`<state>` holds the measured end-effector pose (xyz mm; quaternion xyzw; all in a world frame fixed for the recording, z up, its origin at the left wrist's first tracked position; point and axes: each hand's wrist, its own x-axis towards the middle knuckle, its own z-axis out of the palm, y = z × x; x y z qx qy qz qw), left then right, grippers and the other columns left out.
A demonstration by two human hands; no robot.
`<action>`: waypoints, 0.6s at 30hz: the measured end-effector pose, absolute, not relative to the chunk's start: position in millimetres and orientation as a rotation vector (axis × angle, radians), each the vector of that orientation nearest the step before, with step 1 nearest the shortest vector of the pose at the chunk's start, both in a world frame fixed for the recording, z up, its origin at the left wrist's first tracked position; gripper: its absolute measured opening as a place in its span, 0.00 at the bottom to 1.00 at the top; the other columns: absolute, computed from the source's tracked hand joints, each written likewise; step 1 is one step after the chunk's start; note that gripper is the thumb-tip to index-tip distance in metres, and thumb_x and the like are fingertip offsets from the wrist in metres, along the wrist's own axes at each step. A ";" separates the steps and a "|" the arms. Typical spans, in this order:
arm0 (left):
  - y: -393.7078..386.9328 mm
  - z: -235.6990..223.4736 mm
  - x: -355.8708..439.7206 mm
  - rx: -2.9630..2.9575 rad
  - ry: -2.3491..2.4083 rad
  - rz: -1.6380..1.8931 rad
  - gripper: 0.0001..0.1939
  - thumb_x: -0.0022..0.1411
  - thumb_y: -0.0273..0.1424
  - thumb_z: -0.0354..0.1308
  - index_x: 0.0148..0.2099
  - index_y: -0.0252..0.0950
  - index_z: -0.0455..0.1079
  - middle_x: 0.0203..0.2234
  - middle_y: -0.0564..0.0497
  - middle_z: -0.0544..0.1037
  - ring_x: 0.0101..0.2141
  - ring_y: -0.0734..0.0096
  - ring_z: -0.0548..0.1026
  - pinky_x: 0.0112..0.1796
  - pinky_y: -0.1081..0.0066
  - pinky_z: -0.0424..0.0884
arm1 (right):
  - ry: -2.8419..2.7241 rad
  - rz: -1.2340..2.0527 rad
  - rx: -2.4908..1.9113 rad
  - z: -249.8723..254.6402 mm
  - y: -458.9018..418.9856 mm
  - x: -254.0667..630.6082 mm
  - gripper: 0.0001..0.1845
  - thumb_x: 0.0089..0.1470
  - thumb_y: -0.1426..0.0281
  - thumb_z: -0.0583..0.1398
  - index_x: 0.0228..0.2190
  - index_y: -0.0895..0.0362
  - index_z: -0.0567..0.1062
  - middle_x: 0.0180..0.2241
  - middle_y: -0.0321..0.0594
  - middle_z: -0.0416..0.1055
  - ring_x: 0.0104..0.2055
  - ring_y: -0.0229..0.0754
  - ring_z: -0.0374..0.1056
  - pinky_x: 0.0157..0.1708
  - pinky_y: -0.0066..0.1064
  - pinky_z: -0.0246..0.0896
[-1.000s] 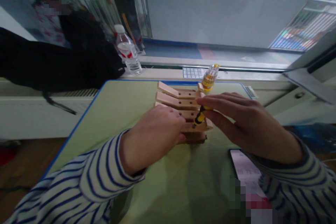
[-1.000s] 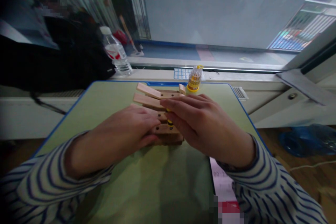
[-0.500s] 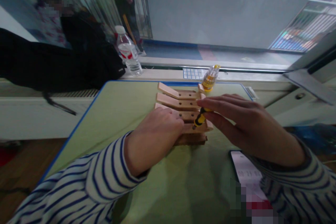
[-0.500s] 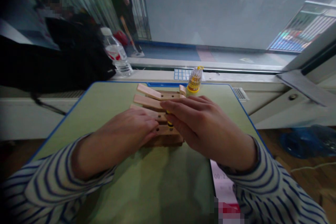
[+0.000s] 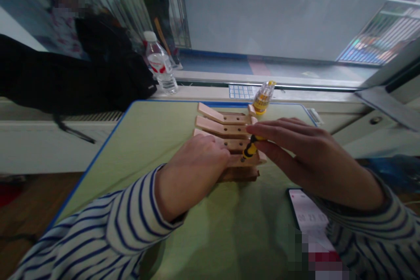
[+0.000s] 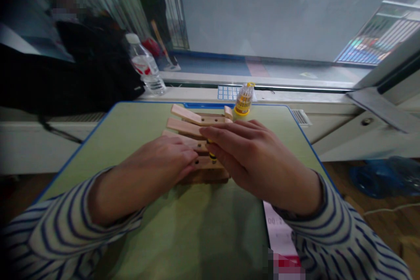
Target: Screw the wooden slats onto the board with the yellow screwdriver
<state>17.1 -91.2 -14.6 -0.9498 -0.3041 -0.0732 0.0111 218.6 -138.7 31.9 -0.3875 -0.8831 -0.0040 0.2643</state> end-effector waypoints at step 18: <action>-93.5 -11.3 17.5 -2.960 -0.919 -0.248 0.22 0.64 0.43 0.44 0.34 0.35 0.73 0.29 0.46 0.75 0.31 0.64 0.72 0.36 0.64 0.65 | -2.380 -0.016 -1.051 32.0 -138.7 218.6 0.17 0.56 0.74 0.55 0.48 0.61 0.69 0.45 0.43 0.72 0.48 0.38 0.66 0.48 0.30 0.61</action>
